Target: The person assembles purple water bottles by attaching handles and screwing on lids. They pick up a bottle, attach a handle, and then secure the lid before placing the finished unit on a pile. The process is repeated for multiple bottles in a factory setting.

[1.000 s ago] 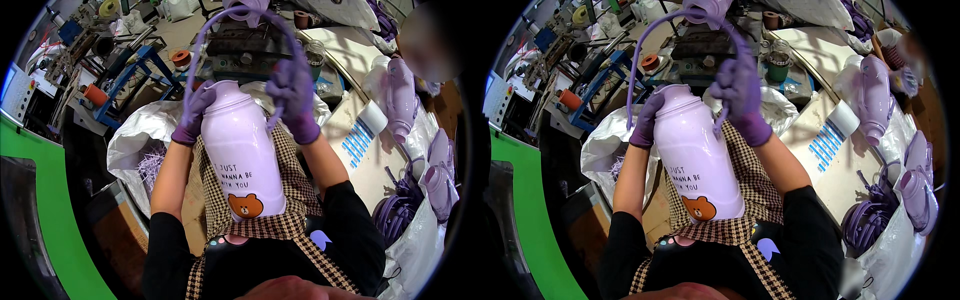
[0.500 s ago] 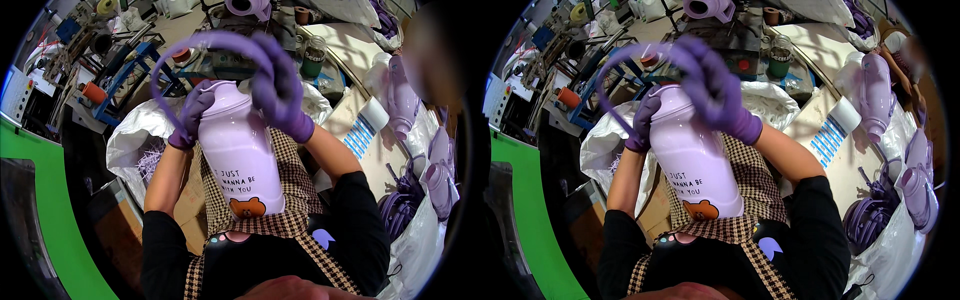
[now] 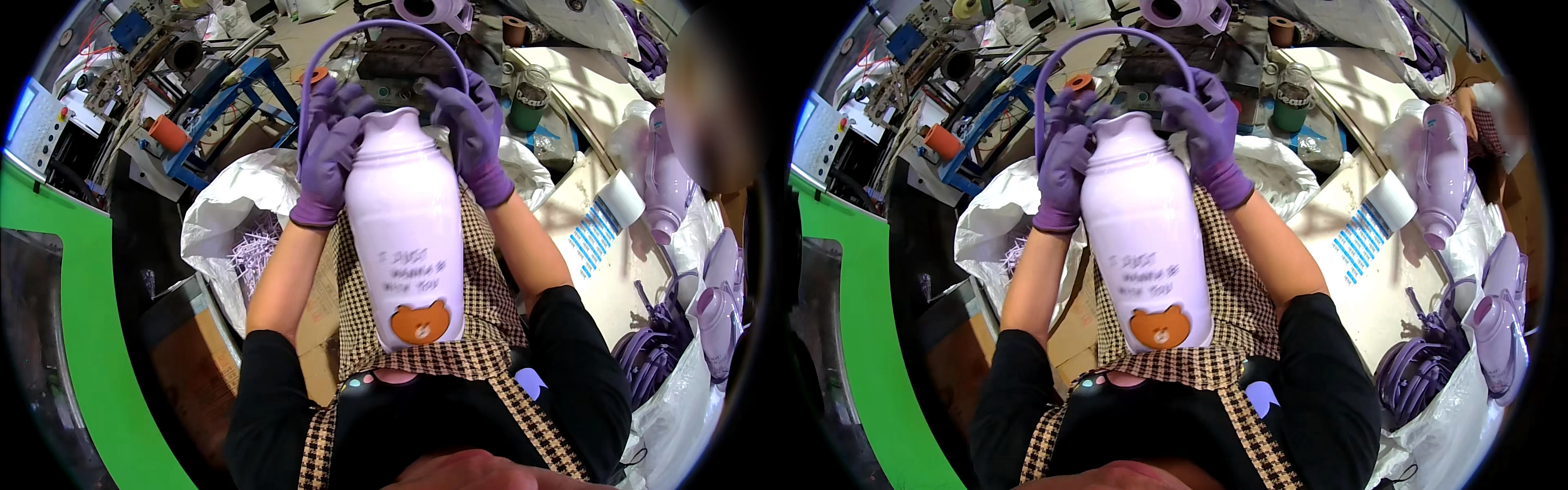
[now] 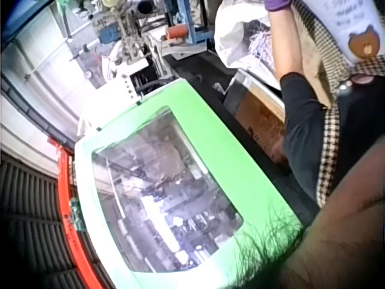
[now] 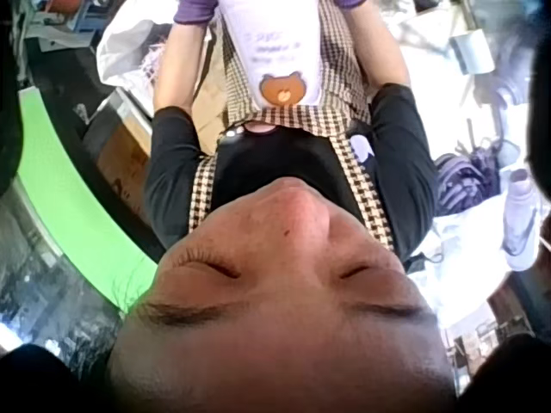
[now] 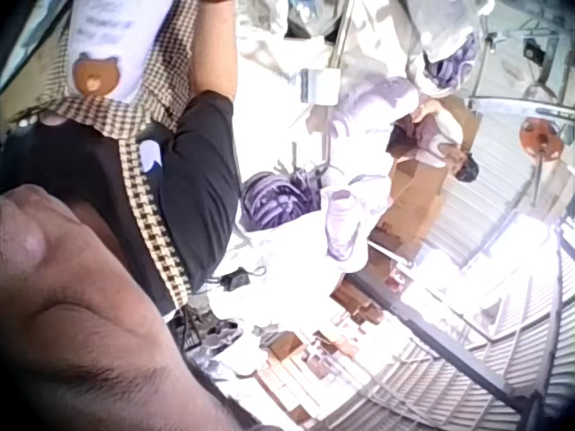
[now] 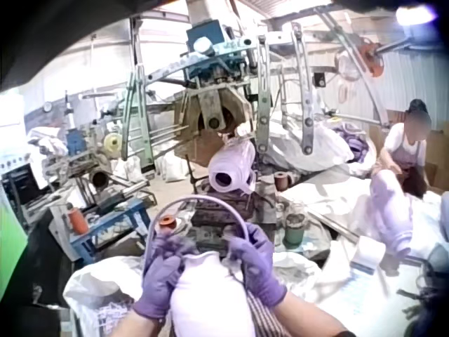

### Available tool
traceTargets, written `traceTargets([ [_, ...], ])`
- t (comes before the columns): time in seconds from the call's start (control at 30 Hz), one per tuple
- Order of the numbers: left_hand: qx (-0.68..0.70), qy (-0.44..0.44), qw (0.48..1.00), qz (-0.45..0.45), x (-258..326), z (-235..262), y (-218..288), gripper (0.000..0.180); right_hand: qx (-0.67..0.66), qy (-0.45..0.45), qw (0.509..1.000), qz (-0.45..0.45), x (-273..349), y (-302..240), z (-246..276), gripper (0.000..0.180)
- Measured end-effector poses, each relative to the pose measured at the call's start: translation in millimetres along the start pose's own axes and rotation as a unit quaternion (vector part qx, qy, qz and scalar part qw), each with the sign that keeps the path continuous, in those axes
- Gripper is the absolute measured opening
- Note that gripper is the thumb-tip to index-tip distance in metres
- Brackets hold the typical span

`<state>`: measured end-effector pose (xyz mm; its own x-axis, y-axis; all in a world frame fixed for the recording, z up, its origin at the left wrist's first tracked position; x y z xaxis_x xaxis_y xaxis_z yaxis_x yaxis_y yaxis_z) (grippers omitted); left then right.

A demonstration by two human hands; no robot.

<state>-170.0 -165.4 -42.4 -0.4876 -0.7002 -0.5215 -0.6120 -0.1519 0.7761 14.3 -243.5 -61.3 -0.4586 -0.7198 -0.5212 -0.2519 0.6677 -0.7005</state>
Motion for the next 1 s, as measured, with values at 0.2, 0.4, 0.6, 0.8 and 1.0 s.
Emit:
traceTargets([
  [0.2, -0.195, -0.221, 0.942, -0.163, 0, 17, -12, 0.046, -0.456, -0.222, 0.824, -0.253, 3, 55, 54, 0.073],
  [0.4, 0.298, -0.179, 0.932, 0.099, 3, 25, 0, 0.075, -0.424, -0.222, 0.848, -0.228, 12, 58, 36, 0.083],
  [0.6, 0.023, -0.119, 0.992, 0.037, 4, 17, 6, 0.016, -0.468, -0.176, 0.834, -0.234, 14, 67, 48, 0.093],
  [0.8, -0.111, -0.213, 0.968, -0.069, 4, 18, 15, 0.012, -0.510, -0.148, 0.801, -0.277, 16, 59, 38, 0.092],
  [1.0, -0.368, -0.357, 0.704, -0.492, 25, -24, 37, 0.010, -0.365, -0.076, 0.898, -0.233, 16, 72, 39, 0.062],
])
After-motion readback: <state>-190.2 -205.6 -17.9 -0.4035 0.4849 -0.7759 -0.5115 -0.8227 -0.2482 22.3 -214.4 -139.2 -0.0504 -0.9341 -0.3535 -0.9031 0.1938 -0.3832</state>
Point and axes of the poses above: each hand's wrist, its own x-axis away from the middle knuckle, its own z-axis out of the back of the hand, y = z × x, the point moved 1 cm from there along -x, towards the middle knuckle, and after that the axes turned 2 degrees about -z, right-handed, at the moved point
